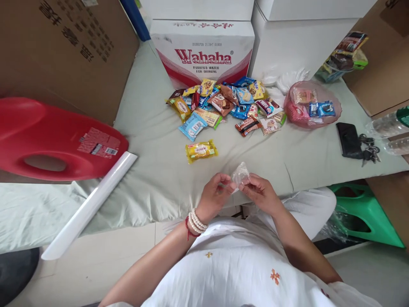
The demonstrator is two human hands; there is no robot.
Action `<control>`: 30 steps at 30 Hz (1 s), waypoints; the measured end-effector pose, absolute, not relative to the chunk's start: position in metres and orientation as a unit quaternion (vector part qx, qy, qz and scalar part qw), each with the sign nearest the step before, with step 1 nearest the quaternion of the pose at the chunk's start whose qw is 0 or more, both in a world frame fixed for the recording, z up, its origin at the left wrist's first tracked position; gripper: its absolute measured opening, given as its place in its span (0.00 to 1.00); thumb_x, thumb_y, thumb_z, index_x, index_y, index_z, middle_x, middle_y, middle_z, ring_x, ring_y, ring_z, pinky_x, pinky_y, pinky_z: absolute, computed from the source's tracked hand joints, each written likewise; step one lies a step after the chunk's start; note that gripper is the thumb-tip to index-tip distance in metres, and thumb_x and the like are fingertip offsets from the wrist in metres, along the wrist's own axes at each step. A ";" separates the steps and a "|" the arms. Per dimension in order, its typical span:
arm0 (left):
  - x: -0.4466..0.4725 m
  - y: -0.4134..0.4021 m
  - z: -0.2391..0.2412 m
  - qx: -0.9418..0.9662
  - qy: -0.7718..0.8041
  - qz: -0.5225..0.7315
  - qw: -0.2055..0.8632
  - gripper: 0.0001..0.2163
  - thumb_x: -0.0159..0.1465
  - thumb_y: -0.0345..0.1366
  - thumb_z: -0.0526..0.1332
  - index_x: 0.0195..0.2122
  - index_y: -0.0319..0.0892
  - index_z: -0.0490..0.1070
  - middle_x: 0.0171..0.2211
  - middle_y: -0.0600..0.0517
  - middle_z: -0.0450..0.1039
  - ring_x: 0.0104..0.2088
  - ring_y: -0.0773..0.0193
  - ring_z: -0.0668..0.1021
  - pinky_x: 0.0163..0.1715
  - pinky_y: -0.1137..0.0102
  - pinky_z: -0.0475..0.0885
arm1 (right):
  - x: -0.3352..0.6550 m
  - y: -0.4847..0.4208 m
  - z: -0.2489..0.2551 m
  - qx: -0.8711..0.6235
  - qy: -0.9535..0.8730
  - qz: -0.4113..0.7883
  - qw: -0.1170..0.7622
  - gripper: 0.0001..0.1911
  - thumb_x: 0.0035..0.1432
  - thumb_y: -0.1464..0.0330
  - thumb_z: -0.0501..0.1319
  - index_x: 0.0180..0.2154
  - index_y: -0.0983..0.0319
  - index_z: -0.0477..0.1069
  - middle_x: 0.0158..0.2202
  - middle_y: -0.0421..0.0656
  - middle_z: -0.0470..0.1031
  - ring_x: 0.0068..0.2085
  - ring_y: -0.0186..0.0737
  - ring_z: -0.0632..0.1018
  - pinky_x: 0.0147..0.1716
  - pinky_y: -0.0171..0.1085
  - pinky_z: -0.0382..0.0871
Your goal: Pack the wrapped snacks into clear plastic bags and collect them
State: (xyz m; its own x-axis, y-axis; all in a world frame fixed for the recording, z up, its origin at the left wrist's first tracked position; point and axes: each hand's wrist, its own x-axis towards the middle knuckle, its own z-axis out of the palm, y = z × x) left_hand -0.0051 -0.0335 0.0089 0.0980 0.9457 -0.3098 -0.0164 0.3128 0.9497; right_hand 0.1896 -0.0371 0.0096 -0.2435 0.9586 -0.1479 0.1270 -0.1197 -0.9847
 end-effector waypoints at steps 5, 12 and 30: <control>0.008 -0.028 0.004 0.413 0.533 0.424 0.605 0.16 0.61 0.51 0.70 0.29 0.43 0.76 0.29 0.53 0.74 0.31 0.64 0.71 0.35 0.69 0.67 | 0.201 -0.042 0.012 -0.502 -0.504 0.586 0.388 0.18 0.63 0.52 0.67 0.30 0.59 0.72 0.30 0.39 0.67 0.33 0.37 0.68 0.34 0.35 0.63; 0.001 -0.023 0.002 0.286 0.490 0.414 0.712 0.22 0.55 0.55 0.74 0.31 0.43 0.70 0.33 0.53 0.78 0.34 0.65 0.78 0.38 0.68 0.74 | 0.237 -0.040 0.002 -0.550 -0.378 0.583 0.463 0.17 0.54 0.57 0.69 0.24 0.59 0.68 0.30 0.40 0.71 0.32 0.37 0.69 0.33 0.35 0.65; 0.003 -0.033 0.008 0.246 0.509 0.499 0.657 0.20 0.46 0.33 0.74 0.37 0.45 0.67 0.48 0.53 0.70 0.44 0.63 0.77 0.42 0.68 0.75 | 0.203 -0.045 -0.009 -0.594 -0.507 0.504 0.368 0.09 0.62 0.59 0.64 0.37 0.58 0.78 0.32 0.40 0.77 0.33 0.39 0.74 0.32 0.36 0.65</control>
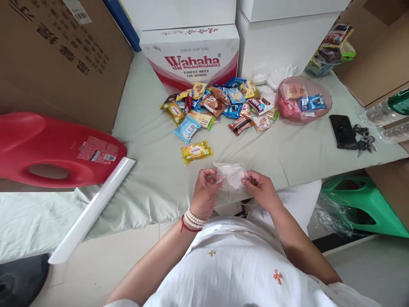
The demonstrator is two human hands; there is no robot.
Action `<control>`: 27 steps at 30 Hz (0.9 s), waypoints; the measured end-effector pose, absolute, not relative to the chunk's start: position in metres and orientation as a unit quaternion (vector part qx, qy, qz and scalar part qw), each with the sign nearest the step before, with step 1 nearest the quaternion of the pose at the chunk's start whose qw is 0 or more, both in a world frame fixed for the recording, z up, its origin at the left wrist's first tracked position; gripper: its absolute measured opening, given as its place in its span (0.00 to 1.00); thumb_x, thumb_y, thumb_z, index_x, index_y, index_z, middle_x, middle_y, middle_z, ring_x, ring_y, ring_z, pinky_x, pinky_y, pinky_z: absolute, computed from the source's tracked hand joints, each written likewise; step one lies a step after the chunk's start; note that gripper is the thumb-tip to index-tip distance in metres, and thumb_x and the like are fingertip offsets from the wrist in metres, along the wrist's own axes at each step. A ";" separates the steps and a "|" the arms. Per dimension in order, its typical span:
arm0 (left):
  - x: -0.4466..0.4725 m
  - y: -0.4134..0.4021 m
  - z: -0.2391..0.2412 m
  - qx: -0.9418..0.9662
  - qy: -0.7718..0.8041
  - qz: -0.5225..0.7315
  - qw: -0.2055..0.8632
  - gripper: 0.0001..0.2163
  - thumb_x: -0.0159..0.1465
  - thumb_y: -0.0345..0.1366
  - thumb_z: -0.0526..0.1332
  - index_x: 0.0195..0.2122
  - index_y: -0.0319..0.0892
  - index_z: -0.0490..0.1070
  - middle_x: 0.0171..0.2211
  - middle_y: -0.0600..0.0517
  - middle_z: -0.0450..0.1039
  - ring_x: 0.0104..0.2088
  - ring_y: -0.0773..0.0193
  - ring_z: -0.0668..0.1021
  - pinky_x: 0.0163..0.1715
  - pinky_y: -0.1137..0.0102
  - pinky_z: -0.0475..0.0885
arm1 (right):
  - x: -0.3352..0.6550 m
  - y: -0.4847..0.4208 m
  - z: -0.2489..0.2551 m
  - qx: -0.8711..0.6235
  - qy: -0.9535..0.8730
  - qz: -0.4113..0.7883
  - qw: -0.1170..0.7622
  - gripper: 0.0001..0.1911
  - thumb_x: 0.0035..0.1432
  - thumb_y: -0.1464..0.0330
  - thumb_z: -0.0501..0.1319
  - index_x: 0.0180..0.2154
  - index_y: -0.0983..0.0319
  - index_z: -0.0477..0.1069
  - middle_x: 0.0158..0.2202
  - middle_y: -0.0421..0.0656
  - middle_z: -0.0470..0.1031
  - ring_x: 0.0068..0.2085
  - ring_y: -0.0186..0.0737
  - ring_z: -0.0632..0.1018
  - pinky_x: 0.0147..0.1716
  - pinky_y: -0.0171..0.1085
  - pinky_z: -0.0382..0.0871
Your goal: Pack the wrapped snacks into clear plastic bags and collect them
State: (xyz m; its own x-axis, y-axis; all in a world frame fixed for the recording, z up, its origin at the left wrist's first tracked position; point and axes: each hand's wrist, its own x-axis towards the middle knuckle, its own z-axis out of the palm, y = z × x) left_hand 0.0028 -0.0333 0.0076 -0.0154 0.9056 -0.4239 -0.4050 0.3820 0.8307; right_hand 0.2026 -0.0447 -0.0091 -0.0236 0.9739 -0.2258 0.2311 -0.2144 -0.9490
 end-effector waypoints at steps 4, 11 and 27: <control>0.013 -0.032 0.003 0.321 0.562 0.483 0.590 0.24 0.50 0.37 0.73 0.47 0.46 0.68 0.50 0.51 0.70 0.41 0.63 0.76 0.35 0.70 0.71 | 0.198 -0.051 -0.002 -0.585 -0.555 0.472 0.356 0.08 0.65 0.61 0.63 0.38 0.56 0.79 0.34 0.41 0.77 0.34 0.41 0.75 0.33 0.37 0.66; 0.014 -0.009 -0.010 0.300 0.625 0.468 0.548 0.08 0.60 0.41 0.64 0.32 0.45 0.65 0.21 0.61 0.60 0.21 0.70 0.61 0.23 0.73 0.55 | 0.202 -0.069 0.016 -0.542 -0.632 0.443 0.332 0.09 0.67 0.58 0.63 0.42 0.54 0.79 0.37 0.44 0.77 0.38 0.43 0.77 0.37 0.40 0.70; -0.015 -0.013 -0.006 0.561 0.633 0.253 0.470 0.17 0.57 0.46 0.57 0.19 0.45 0.53 0.21 0.59 0.48 0.26 0.68 0.55 0.27 0.70 0.50 | 0.229 -0.010 0.033 -0.565 -0.639 0.425 0.303 0.18 0.69 0.52 0.57 0.36 0.59 0.71 0.38 0.44 0.74 0.37 0.40 0.75 0.34 0.37 0.68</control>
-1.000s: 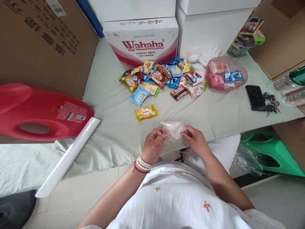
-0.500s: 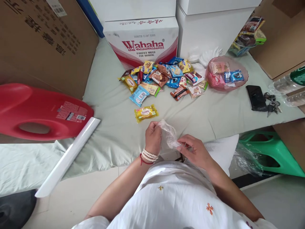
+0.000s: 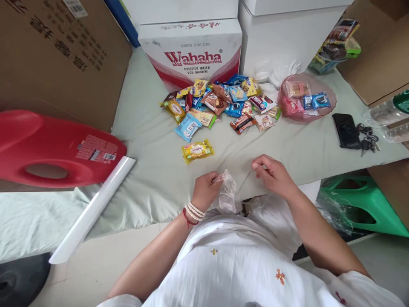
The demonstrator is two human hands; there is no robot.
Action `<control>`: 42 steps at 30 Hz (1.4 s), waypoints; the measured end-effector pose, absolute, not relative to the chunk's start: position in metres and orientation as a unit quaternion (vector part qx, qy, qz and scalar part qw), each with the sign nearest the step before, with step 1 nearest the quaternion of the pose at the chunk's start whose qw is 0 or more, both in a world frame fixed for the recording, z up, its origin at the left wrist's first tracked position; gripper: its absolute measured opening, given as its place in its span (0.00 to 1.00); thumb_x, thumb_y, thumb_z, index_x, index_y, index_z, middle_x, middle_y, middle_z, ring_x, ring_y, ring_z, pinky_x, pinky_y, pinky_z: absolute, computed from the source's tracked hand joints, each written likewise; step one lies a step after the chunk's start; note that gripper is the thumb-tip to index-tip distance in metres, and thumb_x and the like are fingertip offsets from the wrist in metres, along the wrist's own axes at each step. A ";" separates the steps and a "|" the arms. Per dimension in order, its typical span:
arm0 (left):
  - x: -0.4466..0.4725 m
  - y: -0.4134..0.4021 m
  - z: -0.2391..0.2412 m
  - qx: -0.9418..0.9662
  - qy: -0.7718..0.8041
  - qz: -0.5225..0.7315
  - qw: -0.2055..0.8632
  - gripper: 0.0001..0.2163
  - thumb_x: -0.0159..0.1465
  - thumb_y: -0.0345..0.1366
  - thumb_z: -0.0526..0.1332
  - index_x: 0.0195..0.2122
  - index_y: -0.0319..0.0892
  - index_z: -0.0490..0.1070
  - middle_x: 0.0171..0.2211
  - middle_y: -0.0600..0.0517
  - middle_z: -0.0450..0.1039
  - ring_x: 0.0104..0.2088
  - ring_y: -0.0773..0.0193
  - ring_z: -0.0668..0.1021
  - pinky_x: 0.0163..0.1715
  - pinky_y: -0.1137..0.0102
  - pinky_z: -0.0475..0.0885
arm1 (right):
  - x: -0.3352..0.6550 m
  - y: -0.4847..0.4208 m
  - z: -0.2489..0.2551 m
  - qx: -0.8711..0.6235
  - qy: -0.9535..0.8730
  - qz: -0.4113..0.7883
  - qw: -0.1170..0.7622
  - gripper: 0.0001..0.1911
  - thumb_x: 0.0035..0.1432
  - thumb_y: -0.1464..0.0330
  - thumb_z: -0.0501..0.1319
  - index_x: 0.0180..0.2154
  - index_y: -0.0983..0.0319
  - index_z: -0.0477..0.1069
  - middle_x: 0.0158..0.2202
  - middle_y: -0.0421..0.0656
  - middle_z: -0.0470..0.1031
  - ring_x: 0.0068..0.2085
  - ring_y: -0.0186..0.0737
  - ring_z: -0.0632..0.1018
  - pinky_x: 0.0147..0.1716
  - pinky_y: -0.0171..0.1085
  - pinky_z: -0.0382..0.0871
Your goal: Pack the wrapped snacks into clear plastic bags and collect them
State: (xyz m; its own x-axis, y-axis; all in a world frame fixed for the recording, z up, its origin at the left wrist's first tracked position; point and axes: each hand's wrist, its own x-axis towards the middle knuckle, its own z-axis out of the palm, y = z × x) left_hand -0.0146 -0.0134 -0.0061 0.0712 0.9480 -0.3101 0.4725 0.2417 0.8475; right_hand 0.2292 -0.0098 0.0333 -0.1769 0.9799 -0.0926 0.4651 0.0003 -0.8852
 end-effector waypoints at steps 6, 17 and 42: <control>-0.012 -0.011 -0.003 0.563 0.634 0.276 0.452 0.16 0.58 0.44 0.54 0.20 0.45 0.50 0.21 0.59 0.46 0.26 0.68 0.55 0.28 0.70 0.51 | 0.210 -0.027 0.023 -0.507 -0.643 0.554 0.151 0.14 0.65 0.56 0.60 0.37 0.60 0.75 0.31 0.40 0.75 0.32 0.38 0.74 0.28 0.34 0.62; -0.028 -0.018 0.000 0.712 0.560 0.090 0.414 0.05 0.62 0.40 0.61 0.35 0.45 0.70 0.21 0.58 0.63 0.24 0.63 0.67 0.30 0.70 0.55 | 0.254 0.018 0.041 -0.513 -0.845 0.009 0.148 0.13 0.71 0.73 0.54 0.45 0.59 0.78 0.49 0.49 0.79 0.48 0.47 0.73 0.44 0.43 0.66; -0.010 -0.030 0.001 0.256 0.527 0.383 0.714 0.31 0.64 0.63 0.61 0.52 0.39 0.76 0.20 0.63 0.47 0.19 0.72 0.47 0.16 0.74 0.45 | 0.201 -0.032 0.000 -0.693 -0.502 0.375 0.356 0.24 0.66 0.45 0.57 0.41 0.59 0.75 0.38 0.44 0.79 0.35 0.41 0.75 0.37 0.39 0.69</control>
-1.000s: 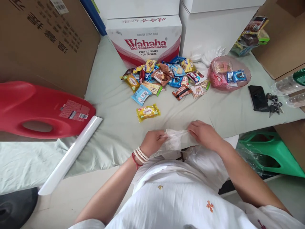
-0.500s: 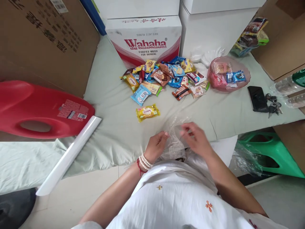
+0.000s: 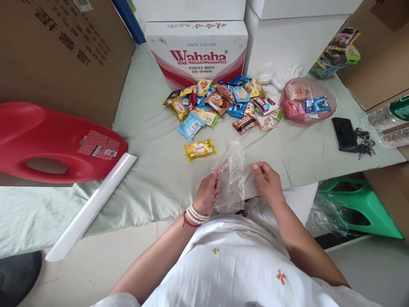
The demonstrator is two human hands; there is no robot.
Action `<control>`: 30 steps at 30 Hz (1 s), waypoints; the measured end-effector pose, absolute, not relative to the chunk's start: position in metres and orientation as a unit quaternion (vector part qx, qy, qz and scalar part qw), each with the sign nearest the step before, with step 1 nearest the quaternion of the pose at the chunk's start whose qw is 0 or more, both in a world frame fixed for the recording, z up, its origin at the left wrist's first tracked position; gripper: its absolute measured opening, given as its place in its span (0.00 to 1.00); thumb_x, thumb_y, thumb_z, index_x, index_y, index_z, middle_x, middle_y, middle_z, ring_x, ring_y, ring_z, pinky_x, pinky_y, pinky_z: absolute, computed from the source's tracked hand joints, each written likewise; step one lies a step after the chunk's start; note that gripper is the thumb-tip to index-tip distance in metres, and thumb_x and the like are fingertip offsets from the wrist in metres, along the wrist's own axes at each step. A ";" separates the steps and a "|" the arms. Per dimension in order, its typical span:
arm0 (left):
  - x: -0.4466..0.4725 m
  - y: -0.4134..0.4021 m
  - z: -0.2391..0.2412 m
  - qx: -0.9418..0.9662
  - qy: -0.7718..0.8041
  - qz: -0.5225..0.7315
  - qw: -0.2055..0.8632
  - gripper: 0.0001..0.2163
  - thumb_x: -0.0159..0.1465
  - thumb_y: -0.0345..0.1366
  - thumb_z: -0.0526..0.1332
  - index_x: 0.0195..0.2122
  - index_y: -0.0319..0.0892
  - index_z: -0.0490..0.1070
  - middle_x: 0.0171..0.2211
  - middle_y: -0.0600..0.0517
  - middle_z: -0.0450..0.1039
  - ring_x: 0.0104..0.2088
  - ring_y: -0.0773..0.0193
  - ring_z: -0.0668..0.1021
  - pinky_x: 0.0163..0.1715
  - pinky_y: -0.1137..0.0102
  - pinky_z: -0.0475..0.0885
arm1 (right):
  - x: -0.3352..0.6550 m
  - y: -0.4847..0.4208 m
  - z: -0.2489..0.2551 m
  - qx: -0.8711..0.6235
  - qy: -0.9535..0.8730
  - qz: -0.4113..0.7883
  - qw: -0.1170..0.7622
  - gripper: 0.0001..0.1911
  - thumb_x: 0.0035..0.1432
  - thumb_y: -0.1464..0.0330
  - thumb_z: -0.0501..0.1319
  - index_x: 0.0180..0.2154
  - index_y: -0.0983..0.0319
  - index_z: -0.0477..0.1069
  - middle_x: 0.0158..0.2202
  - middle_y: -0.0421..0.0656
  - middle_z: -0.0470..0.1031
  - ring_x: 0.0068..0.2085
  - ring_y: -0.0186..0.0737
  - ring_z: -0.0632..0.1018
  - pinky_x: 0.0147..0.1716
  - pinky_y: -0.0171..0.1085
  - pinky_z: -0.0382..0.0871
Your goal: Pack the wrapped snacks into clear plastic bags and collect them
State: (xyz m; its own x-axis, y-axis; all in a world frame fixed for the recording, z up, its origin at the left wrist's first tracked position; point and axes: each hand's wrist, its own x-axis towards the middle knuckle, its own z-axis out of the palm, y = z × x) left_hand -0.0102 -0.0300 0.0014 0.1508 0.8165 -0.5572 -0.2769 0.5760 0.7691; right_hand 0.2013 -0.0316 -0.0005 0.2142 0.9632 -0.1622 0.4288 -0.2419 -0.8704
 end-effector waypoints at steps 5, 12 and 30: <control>-0.007 -0.034 0.000 0.277 0.514 0.373 0.721 0.31 0.66 0.63 0.60 0.54 0.39 0.75 0.19 0.63 0.47 0.19 0.72 0.47 0.16 0.74 0.45 | 0.183 -0.012 -0.009 -0.722 -0.562 0.304 0.264 0.17 0.64 0.53 0.59 0.42 0.59 0.74 0.37 0.44 0.79 0.35 0.42 0.75 0.39 0.40 0.67; -0.018 -0.028 0.003 0.208 0.514 0.375 0.743 0.30 0.68 0.61 0.57 0.57 0.40 0.72 0.18 0.64 0.46 0.17 0.73 0.46 0.15 0.76 0.43 | 0.199 0.002 -0.014 -0.655 -0.466 0.453 0.385 0.15 0.58 0.53 0.62 0.33 0.58 0.70 0.26 0.37 0.67 0.28 0.36 0.65 0.29 0.35 0.60; -0.034 -0.015 0.011 0.153 0.477 0.382 0.777 0.32 0.68 0.60 0.60 0.65 0.43 0.67 0.18 0.64 0.53 0.13 0.75 0.50 0.12 0.79 0.46 | 0.205 -0.007 -0.001 -0.649 -0.434 0.492 0.386 0.20 0.57 0.49 0.65 0.34 0.57 0.66 0.29 0.39 0.73 0.30 0.39 0.76 0.28 0.37 0.72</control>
State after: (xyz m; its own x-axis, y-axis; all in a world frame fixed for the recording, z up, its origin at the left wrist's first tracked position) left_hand -0.0337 -0.0148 0.0109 0.2530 0.7397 -0.6235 -0.4484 0.6608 0.6019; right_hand 0.2054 -0.0069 -0.0011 0.1391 0.9429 -0.3027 0.1845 -0.3250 -0.9275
